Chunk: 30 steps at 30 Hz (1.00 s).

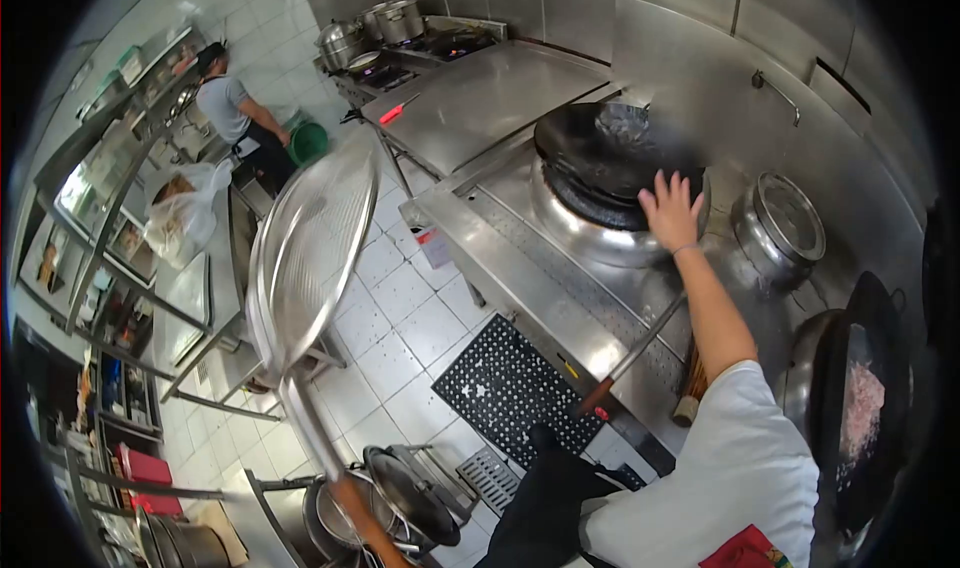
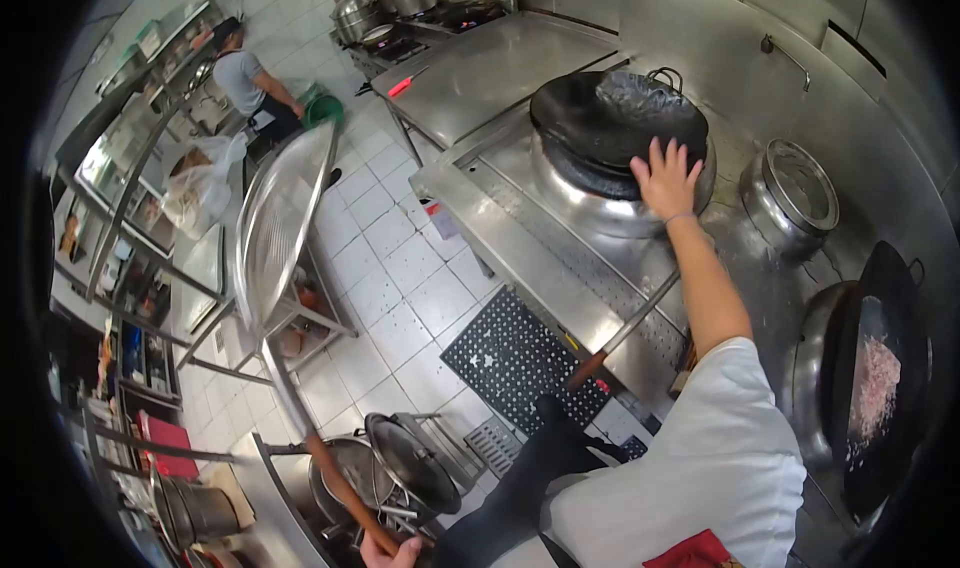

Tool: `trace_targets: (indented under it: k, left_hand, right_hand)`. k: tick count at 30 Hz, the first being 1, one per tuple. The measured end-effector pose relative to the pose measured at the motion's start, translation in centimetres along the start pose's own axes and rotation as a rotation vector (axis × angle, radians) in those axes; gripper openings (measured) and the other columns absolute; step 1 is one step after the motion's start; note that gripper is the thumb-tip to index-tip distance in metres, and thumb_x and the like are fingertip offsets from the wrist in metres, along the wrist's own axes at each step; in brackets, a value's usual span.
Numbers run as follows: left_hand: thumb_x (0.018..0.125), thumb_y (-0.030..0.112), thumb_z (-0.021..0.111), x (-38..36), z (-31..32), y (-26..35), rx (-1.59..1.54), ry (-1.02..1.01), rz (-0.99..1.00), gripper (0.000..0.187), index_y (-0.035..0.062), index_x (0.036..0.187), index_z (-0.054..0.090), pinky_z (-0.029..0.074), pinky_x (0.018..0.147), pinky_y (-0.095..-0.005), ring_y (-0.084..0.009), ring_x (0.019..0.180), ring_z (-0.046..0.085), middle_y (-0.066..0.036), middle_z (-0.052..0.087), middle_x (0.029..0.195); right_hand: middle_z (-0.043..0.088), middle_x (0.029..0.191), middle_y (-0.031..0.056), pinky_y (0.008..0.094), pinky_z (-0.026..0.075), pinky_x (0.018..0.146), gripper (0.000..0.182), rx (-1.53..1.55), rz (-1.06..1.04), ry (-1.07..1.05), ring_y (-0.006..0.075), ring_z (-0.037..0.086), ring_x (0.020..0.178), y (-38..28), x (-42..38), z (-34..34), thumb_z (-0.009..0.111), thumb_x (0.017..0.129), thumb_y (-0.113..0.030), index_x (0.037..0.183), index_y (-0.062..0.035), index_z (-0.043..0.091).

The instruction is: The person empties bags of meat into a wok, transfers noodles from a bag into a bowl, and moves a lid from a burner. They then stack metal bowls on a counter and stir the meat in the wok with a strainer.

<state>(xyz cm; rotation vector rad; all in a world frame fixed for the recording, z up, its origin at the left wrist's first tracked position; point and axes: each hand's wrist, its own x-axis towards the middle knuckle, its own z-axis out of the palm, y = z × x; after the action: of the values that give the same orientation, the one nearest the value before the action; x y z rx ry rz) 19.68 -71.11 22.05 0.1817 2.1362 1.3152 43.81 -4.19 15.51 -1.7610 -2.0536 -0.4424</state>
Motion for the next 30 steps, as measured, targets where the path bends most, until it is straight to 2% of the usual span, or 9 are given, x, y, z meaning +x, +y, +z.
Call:
trace_targets:
  k: [4, 8, 11, 14, 18, 21, 26, 27, 30]
  left_hand:
    - [0.067, 0.004, 0.066, 8.1, 11.5, 13.4, -0.547, -0.675, -0.071, 0.027, 0.0042, 0.084, 0.045, 0.048, 0.041, -0.0367, -0.0169, 0.041, 0.044, -0.005, 0.04, 0.053]
    - [0.093, 0.025, 0.063, 15.3, 23.4, 21.1, -0.802, -1.384, -0.372, 0.023, 0.0138, 0.083, 0.046, 0.039, 0.037, -0.0271, -0.009, 0.041, 0.043, 0.004, 0.041, 0.053]
    - [0.097, 0.026, 0.054, 18.6, 32.3, 23.9, -0.757, -1.387, -0.672, 0.023, 0.0204, 0.076, 0.047, 0.025, 0.032, -0.0237, -0.0042, 0.038, 0.032, 0.01, 0.035, 0.053]
    - [0.089, 0.027, 0.059, 20.7, 40.5, 23.7, -0.983, -1.631, -0.762, 0.032, 0.0219, 0.062, 0.043, 0.026, 0.035, -0.0195, -0.0005, 0.039, 0.036, 0.013, 0.034, 0.05]
    - [0.08, 0.034, 0.069, 20.7, 50.1, 21.9, -1.125, -1.549, -0.996, 0.029, 0.0171, 0.066, 0.05, 0.038, 0.04, -0.019, -0.0025, 0.042, 0.047, 0.01, 0.047, 0.052]
    - [0.081, 0.057, 0.062, 21.1, 52.7, 22.2, -0.983, -1.486, -0.829, 0.048, 0.0093, 0.078, 0.056, 0.048, 0.047, -0.0269, -0.0099, 0.047, 0.054, 0.002, 0.055, 0.059]
    - [0.077, 0.087, 0.041, 24.0, 46.5, 21.4, -0.824, -1.389, -0.425, 0.104, -0.0063, 0.121, 0.055, 0.058, 0.063, -0.0412, -0.0249, 0.073, 0.067, -0.017, 0.066, 0.086]
    - [0.084, 0.082, 0.041, 24.8, 42.1, 20.7, -0.759, -1.352, -0.272, 0.102, -0.0071, 0.134, 0.047, 0.059, 0.073, -0.0415, -0.0283, 0.088, 0.067, -0.022, 0.066, 0.101]
    - [0.096, 0.049, 0.056, 25.9, 30.0, 13.4, -0.399, -0.797, 0.137, 0.055, 0.0013, 0.123, 0.059, 0.056, 0.068, -0.0315, -0.0196, 0.08, 0.065, -0.013, 0.067, 0.094]
  right_hand:
    - [0.02, 0.159, 0.0215, 0.0635, 0.011, 0.115, 0.075, 0.121, 0.053, -0.002, 0.0416, 0.014, 0.148, -0.5, -1.4, 3.3, 0.046, 0.095, -0.057, 0.153, -0.0123, 0.03]
    - [0.027, 0.156, 0.0218, 0.063, 0.017, 0.113, 0.074, 0.125, 0.023, -0.058, 0.0416, 0.023, 0.144, -0.1, -1.0, 2.3, 0.054, 0.093, -0.051, 0.152, -0.0114, 0.032]
    - [0.036, 0.151, 0.0222, 0.0489, 0.022, 0.116, 0.073, 0.169, -0.111, 0.06, 0.0399, 0.034, 0.138, 0.0, -2.6, 1.3, 0.059, 0.091, -0.039, 0.149, -0.0037, 0.034]
    - [0.033, 0.156, 0.0162, 0.0429, 0.016, 0.119, 0.06, 0.79, -0.15, 0.03, 0.0294, 0.026, 0.146, 0.1, -7.2, 0.7, 0.044, 0.103, -0.035, 0.15, -0.0002, 0.032]
    - [0.028, 0.157, 0.0185, 0.0362, 0.026, 0.116, 0.061, 1.068, 0.047, -0.42, 0.0285, 0.031, 0.143, 0.4, -15.5, 3.4, 0.042, 0.105, -0.035, 0.152, -0.0003, 0.026]
    - [0.045, 0.145, 0.0215, 0.0378, 0.035, 0.109, 0.054, 1.105, -0.134, -0.717, 0.0301, 0.044, 0.134, -0.9, -20.0, 6.1, 0.047, 0.103, -0.034, 0.141, 0.003, 0.043]
    - [0.06, 0.126, 0.0214, 0.0436, 0.042, 0.1, 0.047, 1.003, -0.67, -1.294, 0.0376, 0.056, 0.116, -12.5, -19.7, -5.9, 0.056, 0.096, -0.033, 0.127, 0.0028, 0.054]
    - [0.063, 0.12, 0.0201, 0.0423, 0.045, 0.096, 0.044, 1.061, -0.688, -1.26, 0.0349, 0.06, 0.11, -14.1, -20.5, -5.7, 0.059, 0.095, -0.029, 0.126, 0.002, 0.056]
    - [0.068, 0.104, 0.0171, 0.038, 0.051, 0.081, 0.037, 1.175, -0.677, -1.282, 0.0277, 0.067, 0.091, -18.5, -24.1, -4.9, 0.064, 0.091, -0.021, 0.12, 0.0011, 0.061]
